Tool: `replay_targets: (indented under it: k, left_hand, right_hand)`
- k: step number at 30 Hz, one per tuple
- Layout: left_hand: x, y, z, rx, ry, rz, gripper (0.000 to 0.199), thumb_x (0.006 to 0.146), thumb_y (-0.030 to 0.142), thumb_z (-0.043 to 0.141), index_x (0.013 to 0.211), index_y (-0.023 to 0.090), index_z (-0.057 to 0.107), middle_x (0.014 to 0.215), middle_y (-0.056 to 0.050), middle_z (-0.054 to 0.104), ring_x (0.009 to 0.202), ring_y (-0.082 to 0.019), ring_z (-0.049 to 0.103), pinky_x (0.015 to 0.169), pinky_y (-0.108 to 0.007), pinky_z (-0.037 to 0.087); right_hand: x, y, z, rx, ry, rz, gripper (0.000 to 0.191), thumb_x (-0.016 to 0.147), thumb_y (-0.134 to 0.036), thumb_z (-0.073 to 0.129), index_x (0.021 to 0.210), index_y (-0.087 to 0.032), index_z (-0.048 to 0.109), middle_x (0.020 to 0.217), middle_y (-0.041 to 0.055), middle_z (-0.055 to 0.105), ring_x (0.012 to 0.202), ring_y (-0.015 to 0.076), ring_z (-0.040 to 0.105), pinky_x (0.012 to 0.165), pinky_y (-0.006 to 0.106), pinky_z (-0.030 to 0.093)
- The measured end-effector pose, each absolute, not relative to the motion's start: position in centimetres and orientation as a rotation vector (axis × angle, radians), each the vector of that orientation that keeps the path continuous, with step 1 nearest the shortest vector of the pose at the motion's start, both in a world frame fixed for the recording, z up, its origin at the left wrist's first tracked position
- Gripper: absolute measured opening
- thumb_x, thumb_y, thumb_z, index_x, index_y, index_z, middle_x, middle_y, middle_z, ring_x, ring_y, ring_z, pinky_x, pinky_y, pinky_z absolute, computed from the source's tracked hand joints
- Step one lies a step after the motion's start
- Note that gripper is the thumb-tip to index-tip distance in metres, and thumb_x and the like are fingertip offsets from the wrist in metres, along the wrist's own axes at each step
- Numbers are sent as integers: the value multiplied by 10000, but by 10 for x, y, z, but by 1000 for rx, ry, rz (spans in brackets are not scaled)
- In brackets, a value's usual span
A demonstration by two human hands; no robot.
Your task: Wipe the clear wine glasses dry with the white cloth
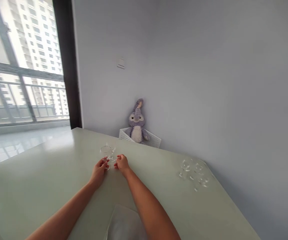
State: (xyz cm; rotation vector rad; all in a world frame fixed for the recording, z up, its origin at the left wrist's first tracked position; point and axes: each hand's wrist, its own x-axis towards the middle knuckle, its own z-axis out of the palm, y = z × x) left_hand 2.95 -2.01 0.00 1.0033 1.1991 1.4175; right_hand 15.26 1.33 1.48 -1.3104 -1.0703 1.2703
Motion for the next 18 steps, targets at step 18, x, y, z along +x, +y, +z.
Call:
replay_targets:
  k: [18]
  left_hand:
    - [26, -27, 7, 942, 1542, 1582, 488, 653, 166, 486, 1130, 243, 416, 1008, -19, 491, 575, -59, 479, 553, -212, 420]
  right_hand:
    - [409, -107, 3, -1552, -293, 327, 449, 604, -218, 481, 1049, -187, 428, 933, 42, 523, 435, 53, 439, 434, 225, 396]
